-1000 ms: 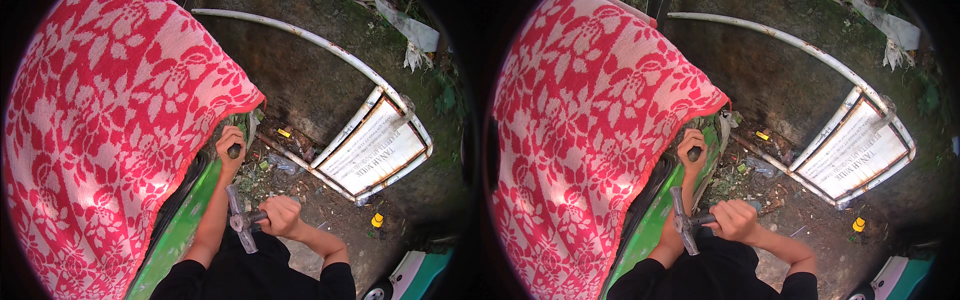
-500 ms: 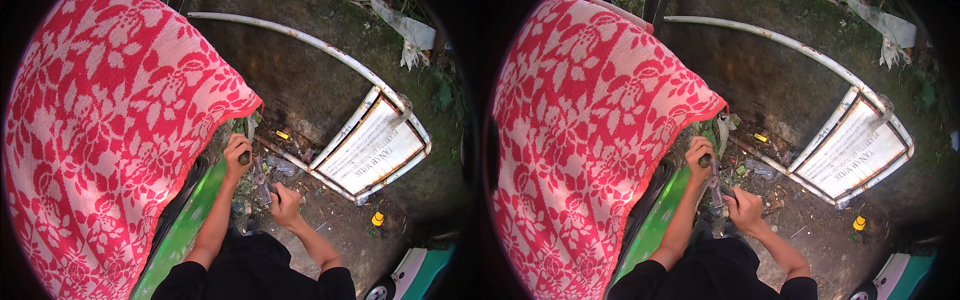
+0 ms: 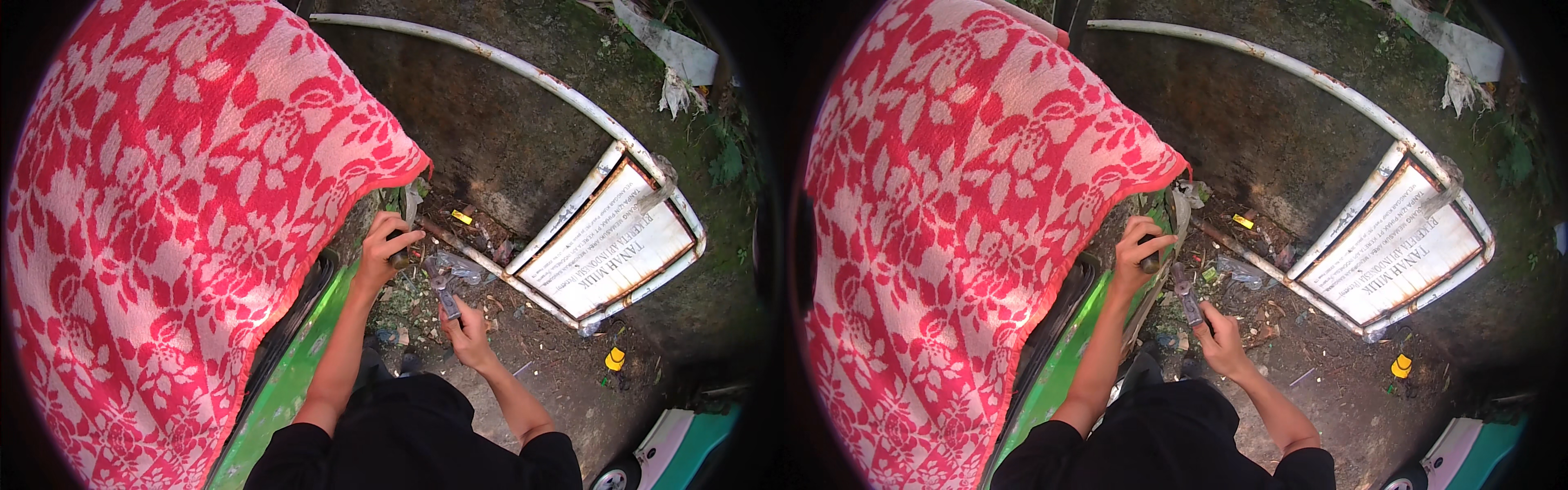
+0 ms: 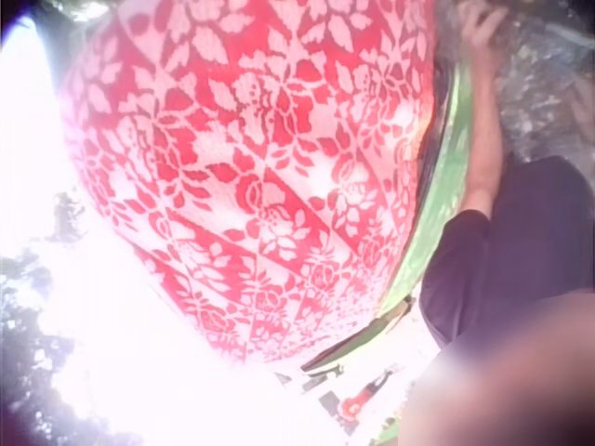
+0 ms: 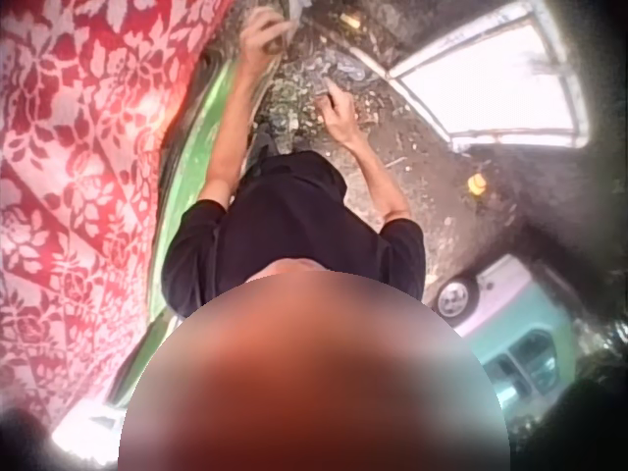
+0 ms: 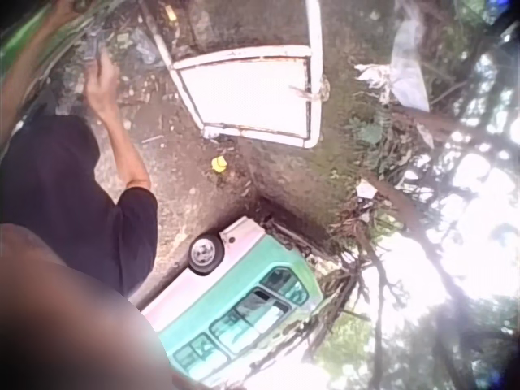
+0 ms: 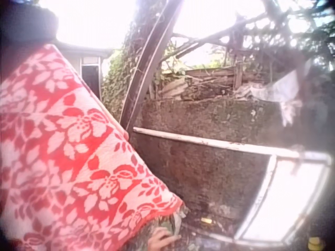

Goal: The person uses a hammer and a small tool to repeatedly strike and pry at a section of a green vehicle body panel. The person works on the same area for the duration of the clip, attempting to remove or adjust a part of the panel.

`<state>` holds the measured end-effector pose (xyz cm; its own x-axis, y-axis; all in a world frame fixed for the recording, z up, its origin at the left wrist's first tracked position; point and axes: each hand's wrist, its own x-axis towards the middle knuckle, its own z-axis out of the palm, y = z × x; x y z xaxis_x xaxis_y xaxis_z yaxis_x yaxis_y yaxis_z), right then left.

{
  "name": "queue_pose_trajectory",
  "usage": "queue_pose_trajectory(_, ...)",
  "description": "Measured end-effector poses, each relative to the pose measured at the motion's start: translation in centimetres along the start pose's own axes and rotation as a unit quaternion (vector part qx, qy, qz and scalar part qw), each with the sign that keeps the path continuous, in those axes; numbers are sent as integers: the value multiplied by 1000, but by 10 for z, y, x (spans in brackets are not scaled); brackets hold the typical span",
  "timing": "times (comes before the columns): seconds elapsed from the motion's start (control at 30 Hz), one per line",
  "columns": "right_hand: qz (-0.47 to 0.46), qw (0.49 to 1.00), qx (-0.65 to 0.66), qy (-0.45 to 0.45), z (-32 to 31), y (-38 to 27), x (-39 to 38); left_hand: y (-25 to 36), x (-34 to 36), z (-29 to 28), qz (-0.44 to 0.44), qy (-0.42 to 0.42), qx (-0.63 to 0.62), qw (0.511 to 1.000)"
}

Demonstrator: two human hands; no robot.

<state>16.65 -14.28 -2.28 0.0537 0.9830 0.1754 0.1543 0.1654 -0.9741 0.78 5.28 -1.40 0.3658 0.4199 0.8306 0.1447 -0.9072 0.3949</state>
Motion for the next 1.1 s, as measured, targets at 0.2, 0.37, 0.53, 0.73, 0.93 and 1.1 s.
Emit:
queue_pose_trajectory(0.2, -16, 995, -94, -20, -8, 0, -2, -10, -10, 5, 49, -16, 20, 998)
queue_pose_trajectory(0.37, -225, 929, -268, -124, -19, -10, 2, -11, -12, 13, 35, 59, 7, 998)
queue_pose_trajectory(0.53, -376, 817, -397, -182, -31, 3, 48, -11, -12, 13, 43, 70, 10, 997)
queue_pose_trajectory(0.73, -340, 822, -423, -171, -27, 5, 37, -13, -12, 11, 31, 70, -2, 997)
queue_pose_trajectory(0.93, -407, 782, -442, -164, -34, 1, 56, -12, -8, 5, 23, 63, -9, 998)
queue_pose_trajectory(1.1, -362, 824, -409, -149, -32, -9, 37, -18, -11, 3, 28, 32, -22, 999)
